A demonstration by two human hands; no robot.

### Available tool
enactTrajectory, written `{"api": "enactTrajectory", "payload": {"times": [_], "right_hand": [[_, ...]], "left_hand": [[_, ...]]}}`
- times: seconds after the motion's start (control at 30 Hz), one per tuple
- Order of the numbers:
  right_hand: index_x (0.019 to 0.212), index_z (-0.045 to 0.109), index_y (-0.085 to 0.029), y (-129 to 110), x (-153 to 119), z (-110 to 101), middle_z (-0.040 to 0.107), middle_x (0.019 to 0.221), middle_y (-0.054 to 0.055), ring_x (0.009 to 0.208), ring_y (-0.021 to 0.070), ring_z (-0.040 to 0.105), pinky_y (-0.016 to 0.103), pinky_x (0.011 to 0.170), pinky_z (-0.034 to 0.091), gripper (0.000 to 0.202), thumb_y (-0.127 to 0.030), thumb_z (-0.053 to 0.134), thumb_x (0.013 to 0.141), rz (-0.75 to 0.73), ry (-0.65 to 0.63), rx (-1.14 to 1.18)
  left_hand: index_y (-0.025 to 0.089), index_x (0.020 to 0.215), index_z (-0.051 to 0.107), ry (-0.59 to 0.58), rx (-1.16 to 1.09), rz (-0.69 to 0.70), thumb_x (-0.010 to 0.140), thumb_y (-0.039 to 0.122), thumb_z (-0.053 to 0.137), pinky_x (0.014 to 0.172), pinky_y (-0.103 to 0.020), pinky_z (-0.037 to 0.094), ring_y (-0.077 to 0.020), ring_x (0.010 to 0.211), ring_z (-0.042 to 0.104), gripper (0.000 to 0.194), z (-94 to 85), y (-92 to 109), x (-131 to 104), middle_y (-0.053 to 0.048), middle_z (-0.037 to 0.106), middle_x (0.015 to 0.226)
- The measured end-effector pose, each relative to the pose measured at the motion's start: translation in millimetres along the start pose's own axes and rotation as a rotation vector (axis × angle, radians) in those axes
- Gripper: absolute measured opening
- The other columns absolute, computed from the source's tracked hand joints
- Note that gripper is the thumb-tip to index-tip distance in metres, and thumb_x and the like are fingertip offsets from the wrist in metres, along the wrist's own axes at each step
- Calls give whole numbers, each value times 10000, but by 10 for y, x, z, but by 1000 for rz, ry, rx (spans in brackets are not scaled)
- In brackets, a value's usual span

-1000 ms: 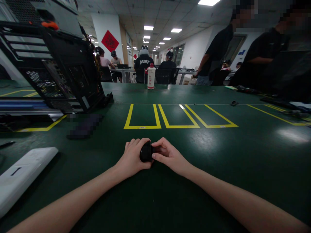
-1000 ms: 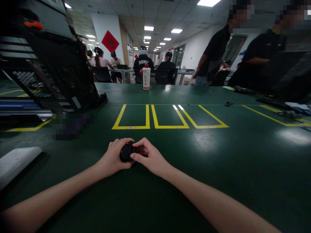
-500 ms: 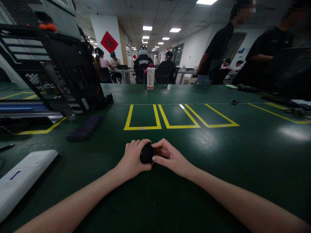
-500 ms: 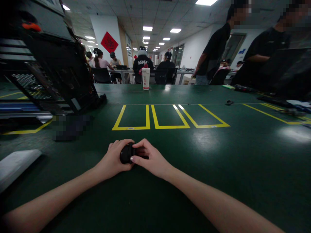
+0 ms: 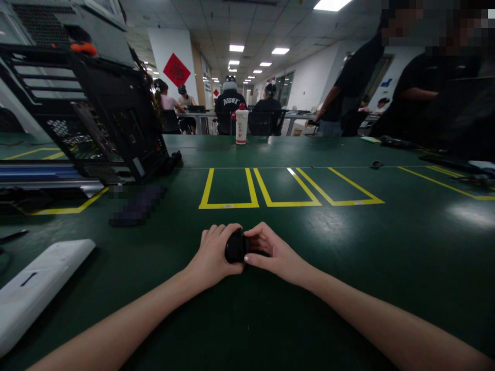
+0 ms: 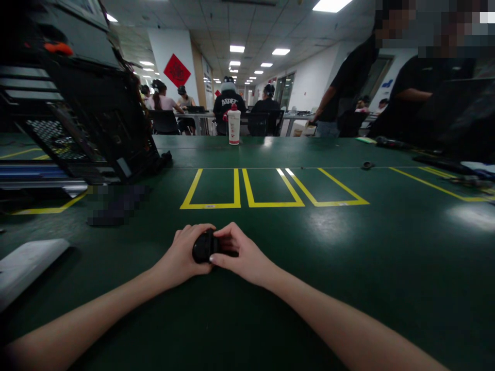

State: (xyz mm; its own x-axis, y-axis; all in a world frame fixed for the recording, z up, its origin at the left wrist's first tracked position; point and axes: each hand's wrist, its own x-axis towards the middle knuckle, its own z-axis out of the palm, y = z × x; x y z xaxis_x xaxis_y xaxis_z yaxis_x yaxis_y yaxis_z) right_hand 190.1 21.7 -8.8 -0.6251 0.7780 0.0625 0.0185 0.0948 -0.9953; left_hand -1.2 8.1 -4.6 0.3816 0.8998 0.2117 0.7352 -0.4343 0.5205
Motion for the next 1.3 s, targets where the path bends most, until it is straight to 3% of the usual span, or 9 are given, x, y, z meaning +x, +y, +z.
{"api": "enactTrajectory", "payload": {"times": [0.13, 0.27, 0.43, 0.63, 0.8, 0.97, 1.17, 1.3], "right_hand": [[1012, 470, -224, 7, 10, 28, 533, 1084, 28, 1026, 183, 558, 396, 888, 474, 214, -243, 566, 821, -11, 46, 8], [1106, 452, -224, 6, 16, 31, 521, 1126, 39, 1088, 181, 519, 402, 967, 417, 314, -213, 570, 815, -7, 58, -45], [1072, 443, -216, 2, 0, 4, 510, 1134, 36, 1097, 180, 521, 399, 988, 400, 392, -150, 648, 745, -20, -6, -48], [999, 471, -220, 29, 20, 27, 535, 1077, 27, 1019, 181, 565, 391, 879, 484, 215, -242, 578, 813, -31, 48, 5], [1105, 454, -233, 21, 22, 24, 520, 1109, 30, 1066, 173, 527, 396, 954, 431, 312, -224, 572, 817, -18, 69, -70], [1059, 457, -224, 4, -18, 8, 506, 1139, 27, 1093, 176, 520, 388, 972, 421, 351, -174, 636, 762, -25, 10, -53], [999, 475, -217, 21, 7, 47, 542, 1054, 24, 1016, 181, 568, 386, 878, 485, 213, -231, 577, 813, -42, 63, -8], [1104, 454, -225, 6, 9, 58, 513, 1131, 42, 1097, 182, 517, 400, 967, 420, 310, -203, 564, 815, -30, 73, -96]], "left_hand": [[234, 1155, 422, -9, 1, -1, 690, 309, 656, 801, -406, 372, -255, 938, 472, 525, 0, -1, -3, -46, 528, 1059], [234, 1147, 425, -10, 8, 2, 684, 313, 658, 799, -409, 364, -256, 932, 470, 525, 14, 1, 5, -42, 534, 1050], [218, 1151, 423, 13, 39, 6, 635, 251, 676, 789, -398, 355, -258, 926, 466, 576, 48, -19, 12, -47, 531, 1033], [231, 1146, 419, 21, 33, 16, 672, 301, 664, 784, -392, 357, -249, 915, 466, 538, 52, -19, 18, -42, 531, 1030], [226, 1130, 427, 11, 30, 14, 675, 294, 659, 781, -395, 358, -247, 900, 471, 515, 34, -4, 21, -41, 538, 1014], [228, 1143, 424, 9, 24, 5, 646, 257, 673, 789, -398, 360, -255, 922, 467, 557, 35, -5, 11, -44, 530, 1029], [237, 1145, 424, 13, 21, 14, 685, 312, 655, 788, -400, 364, -252, 917, 479, 520, 28, -5, 5, -39, 539, 1036], [229, 1147, 423, 14, 36, 14, 662, 295, 663, 788, -406, 364, -258, 917, 477, 545, 40, -9, 15, -44, 542, 1035]]}}
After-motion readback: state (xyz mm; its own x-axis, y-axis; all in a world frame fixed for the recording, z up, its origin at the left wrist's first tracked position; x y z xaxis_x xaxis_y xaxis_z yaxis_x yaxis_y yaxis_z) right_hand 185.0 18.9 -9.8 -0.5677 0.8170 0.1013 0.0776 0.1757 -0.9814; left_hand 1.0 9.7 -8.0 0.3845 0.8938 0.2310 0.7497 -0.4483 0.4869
